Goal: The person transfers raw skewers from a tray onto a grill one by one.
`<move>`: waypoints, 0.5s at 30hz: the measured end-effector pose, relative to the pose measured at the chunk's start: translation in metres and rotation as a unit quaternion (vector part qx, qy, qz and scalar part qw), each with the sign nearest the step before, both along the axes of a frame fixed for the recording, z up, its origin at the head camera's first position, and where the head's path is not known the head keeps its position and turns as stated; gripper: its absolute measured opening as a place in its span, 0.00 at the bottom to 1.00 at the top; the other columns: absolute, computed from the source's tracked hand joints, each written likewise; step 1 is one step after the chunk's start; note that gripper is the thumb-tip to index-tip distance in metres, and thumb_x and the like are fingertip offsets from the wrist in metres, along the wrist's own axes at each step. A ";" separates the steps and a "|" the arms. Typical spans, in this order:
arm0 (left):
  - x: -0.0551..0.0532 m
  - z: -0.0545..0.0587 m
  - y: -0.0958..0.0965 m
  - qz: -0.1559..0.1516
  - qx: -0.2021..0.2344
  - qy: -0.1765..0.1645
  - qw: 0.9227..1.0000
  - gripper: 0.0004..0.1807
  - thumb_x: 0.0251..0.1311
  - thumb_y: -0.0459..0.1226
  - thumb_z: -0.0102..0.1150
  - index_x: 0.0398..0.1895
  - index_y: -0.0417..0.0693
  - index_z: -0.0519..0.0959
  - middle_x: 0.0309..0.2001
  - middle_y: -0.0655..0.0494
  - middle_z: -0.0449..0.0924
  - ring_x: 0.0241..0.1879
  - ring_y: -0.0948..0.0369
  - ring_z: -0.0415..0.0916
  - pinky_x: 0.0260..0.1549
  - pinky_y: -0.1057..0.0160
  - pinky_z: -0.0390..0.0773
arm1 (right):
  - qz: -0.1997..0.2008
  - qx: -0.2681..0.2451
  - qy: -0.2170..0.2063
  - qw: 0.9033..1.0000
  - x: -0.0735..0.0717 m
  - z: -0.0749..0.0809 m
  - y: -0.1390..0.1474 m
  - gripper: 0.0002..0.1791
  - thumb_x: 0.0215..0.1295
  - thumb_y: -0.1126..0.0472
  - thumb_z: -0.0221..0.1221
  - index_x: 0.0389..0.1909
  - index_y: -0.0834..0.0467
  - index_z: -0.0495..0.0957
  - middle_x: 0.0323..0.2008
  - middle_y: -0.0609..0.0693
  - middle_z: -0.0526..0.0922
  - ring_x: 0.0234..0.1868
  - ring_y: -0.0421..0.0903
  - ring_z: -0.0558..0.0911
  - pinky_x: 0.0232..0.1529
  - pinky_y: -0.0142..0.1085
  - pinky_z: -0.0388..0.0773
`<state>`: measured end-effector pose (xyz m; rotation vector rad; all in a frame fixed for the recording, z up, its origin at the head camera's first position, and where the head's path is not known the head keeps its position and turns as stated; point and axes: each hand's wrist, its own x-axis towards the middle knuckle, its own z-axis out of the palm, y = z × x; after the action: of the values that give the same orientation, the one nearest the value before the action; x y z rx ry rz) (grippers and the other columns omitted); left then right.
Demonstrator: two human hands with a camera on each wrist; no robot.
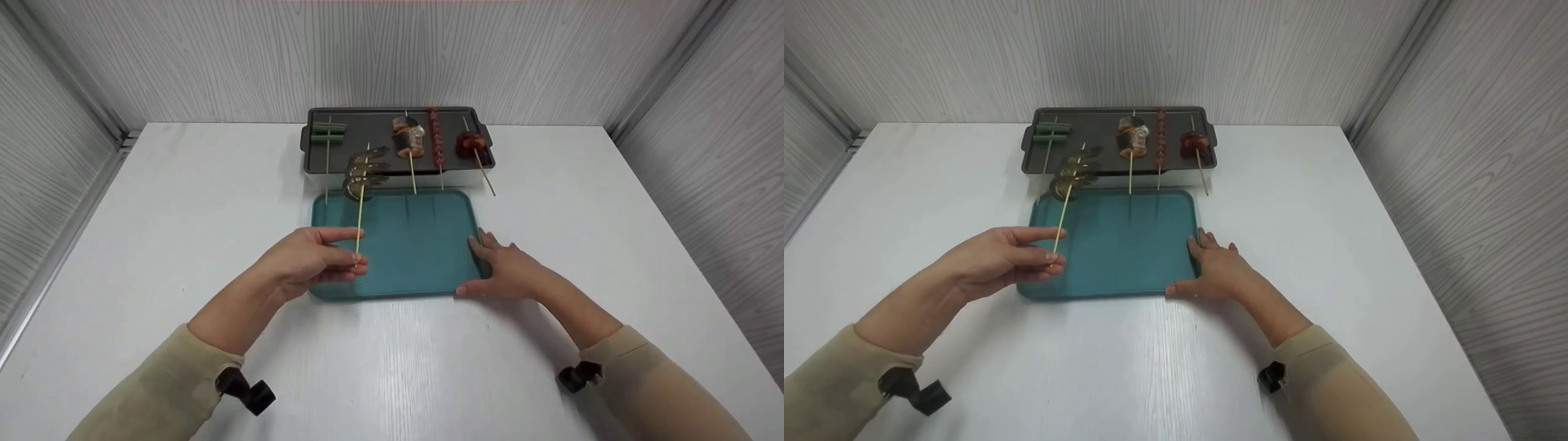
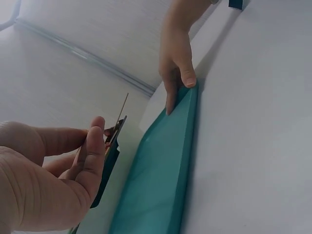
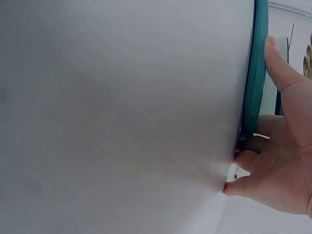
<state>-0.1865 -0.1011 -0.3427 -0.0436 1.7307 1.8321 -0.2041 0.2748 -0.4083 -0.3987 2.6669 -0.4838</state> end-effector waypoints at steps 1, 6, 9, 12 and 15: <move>-0.003 0.002 0.001 0.002 -0.002 0.002 1.000 0.29 0.73 0.26 0.61 0.76 0.40 0.72 0.44 0.46 0.90 0.40 0.60 0.90 0.46 0.64 0.88 | -0.001 0.001 0.000 1.000 0.000 0.000 0.000 0.67 0.60 0.23 0.65 0.85 0.61 0.49 0.85 0.64 0.42 0.82 0.70 0.47 0.80 0.65 0.47; -0.017 0.010 0.006 0.014 -0.009 0.005 1.000 0.29 0.74 0.26 0.60 0.77 0.43 0.73 0.46 0.47 0.90 0.40 0.60 0.90 0.47 0.64 0.88 | -0.002 0.002 -0.002 1.000 0.000 -0.001 0.000 0.67 0.60 0.23 0.65 0.86 0.59 0.49 0.85 0.63 0.42 0.82 0.71 0.47 0.79 0.65 0.48; -0.025 0.012 0.010 0.023 -0.010 0.006 1.000 0.29 0.74 0.26 0.60 0.76 0.44 0.73 0.47 0.46 0.89 0.40 0.60 0.90 0.47 0.63 0.87 | -0.003 -0.002 -0.001 1.000 0.000 -0.001 -0.001 0.66 0.60 0.23 0.65 0.86 0.59 0.49 0.85 0.62 0.41 0.83 0.69 0.46 0.80 0.64 0.47; -0.034 0.013 0.013 0.031 -0.009 0.004 0.999 0.29 0.73 0.26 0.60 0.76 0.44 0.73 0.48 0.45 0.89 0.40 0.60 0.90 0.48 0.63 0.87 | -0.002 -0.001 0.000 1.000 0.000 0.000 -0.001 0.66 0.61 0.24 0.65 0.86 0.60 0.49 0.85 0.62 0.41 0.83 0.69 0.46 0.80 0.64 0.47; -0.046 0.014 0.020 0.036 -0.010 0.003 0.999 0.29 0.74 0.26 0.60 0.76 0.44 0.73 0.49 0.44 0.88 0.39 0.60 0.89 0.47 0.63 0.87 | -0.004 0.001 0.001 1.000 0.000 0.000 -0.001 0.66 0.60 0.23 0.65 0.86 0.59 0.49 0.85 0.62 0.41 0.82 0.71 0.46 0.79 0.65 0.48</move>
<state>-0.2324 -0.0812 -0.3283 -0.1099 1.7730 1.8665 -0.2041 0.2735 -0.4086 -0.3871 2.6713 -0.4832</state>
